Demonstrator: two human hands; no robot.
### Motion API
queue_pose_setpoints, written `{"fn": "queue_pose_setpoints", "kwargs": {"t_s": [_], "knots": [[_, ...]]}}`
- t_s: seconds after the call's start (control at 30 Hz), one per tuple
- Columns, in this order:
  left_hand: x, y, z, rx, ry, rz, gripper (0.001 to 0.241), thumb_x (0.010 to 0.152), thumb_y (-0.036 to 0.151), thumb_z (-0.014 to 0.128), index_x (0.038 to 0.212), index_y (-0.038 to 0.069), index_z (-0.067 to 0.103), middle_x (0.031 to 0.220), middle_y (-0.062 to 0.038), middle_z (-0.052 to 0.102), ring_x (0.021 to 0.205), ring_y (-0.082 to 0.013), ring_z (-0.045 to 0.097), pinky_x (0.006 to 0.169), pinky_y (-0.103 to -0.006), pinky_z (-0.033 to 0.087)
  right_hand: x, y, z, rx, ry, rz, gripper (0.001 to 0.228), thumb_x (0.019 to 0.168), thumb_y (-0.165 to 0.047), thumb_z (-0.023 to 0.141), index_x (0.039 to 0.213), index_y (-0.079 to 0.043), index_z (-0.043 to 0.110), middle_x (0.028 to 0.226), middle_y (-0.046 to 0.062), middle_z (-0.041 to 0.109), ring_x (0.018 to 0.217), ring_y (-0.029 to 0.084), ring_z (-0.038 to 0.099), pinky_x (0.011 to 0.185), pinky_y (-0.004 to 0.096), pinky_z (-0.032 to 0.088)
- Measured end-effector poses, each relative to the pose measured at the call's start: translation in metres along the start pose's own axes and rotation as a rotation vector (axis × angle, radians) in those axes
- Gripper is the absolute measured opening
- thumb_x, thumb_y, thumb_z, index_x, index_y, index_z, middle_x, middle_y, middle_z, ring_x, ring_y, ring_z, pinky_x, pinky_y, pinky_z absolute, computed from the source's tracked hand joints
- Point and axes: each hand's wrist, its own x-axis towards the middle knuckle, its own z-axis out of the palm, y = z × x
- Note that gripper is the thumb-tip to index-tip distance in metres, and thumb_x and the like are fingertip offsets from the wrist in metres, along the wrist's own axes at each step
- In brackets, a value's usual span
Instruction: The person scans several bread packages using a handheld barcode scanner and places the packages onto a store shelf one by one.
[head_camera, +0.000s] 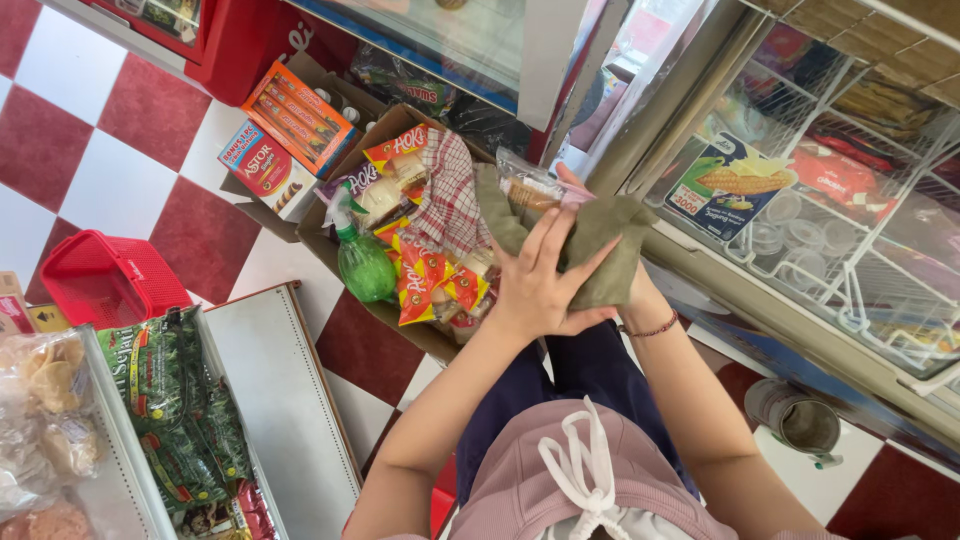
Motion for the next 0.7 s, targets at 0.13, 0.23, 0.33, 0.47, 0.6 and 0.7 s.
{"fn": "queue_pose_setpoints", "kwargs": {"t_s": [0.13, 0.23, 0.33, 0.47, 0.6, 0.7], "knots": [[-0.008, -0.005, 0.022, 0.185, 0.103, -0.065, 0.046, 0.09, 0.056, 0.058, 0.122, 0.023, 0.067, 0.148, -0.015, 0.05, 0.136, -0.0327, 0.046, 0.113, -0.0689, 0.018, -0.004, 0.016, 0.003, -0.091, 0.153, -0.016, 0.064, 0.108, -0.039, 0.049, 0.158, -0.004, 0.032, 0.155, 0.009, 0.047, 0.142, 0.02, 0.049, 0.122, 0.039, 0.038], [0.001, -0.015, 0.022, 0.09, 0.184, -0.347, 0.048, 0.099, 0.044, 0.056, 0.133, 0.012, 0.066, 0.151, -0.023, 0.044, 0.14, -0.041, 0.043, 0.121, -0.0636, 0.021, -0.013, 0.022, -0.002, -0.135, 0.114, -0.011, 0.062, 0.111, -0.041, 0.048, 0.157, 0.001, 0.042, 0.151, 0.012, 0.055, 0.138, 0.022, 0.053, 0.12, 0.04, 0.038], [0.008, -0.023, 0.012, -0.179, 0.219, -0.699, 0.055, 0.107, 0.041, 0.051, 0.149, 0.006, 0.059, 0.153, -0.022, 0.046, 0.139, -0.0395, 0.044, 0.119, -0.0566, 0.03, -0.019, 0.035, 0.001, -0.032, 0.236, 0.042, 0.061, 0.108, -0.043, 0.048, 0.154, -0.004, 0.041, 0.151, 0.008, 0.052, 0.139, 0.02, 0.05, 0.119, 0.04, 0.038], [-0.006, -0.017, 0.007, -0.117, 0.156, -0.273, 0.039, 0.099, 0.039, 0.062, 0.125, 0.01, 0.066, 0.148, -0.02, 0.049, 0.136, -0.0362, 0.047, 0.114, -0.0612, 0.033, -0.022, 0.051, -0.025, 0.201, 0.316, 0.106, 0.058, 0.106, -0.045, 0.047, 0.148, -0.005, 0.047, 0.145, 0.008, 0.058, 0.134, 0.023, 0.056, 0.116, 0.042, 0.043], [-0.025, -0.021, 0.003, 0.085, -0.002, 0.18, 0.027, 0.09, 0.042, 0.069, 0.097, 0.017, 0.068, 0.144, -0.009, 0.057, 0.128, -0.026, 0.053, 0.107, -0.069, 0.03, -0.023, 0.055, -0.056, 0.429, 0.2, 0.122, 0.056, 0.117, -0.05, 0.045, 0.14, -0.001, 0.054, 0.135, 0.014, 0.064, 0.125, 0.029, 0.062, 0.11, 0.047, 0.047], [-0.031, -0.044, 0.004, 0.054, 0.119, -0.172, 0.038, 0.089, 0.039, 0.068, 0.114, 0.011, 0.076, 0.142, -0.017, 0.054, 0.128, -0.0323, 0.053, 0.108, -0.0625, 0.032, -0.024, 0.054, -0.043, 0.279, 0.241, 0.165, 0.053, 0.113, -0.046, 0.046, 0.143, -0.002, 0.053, 0.137, 0.011, 0.063, 0.125, 0.026, 0.062, 0.111, 0.045, 0.047]]}}
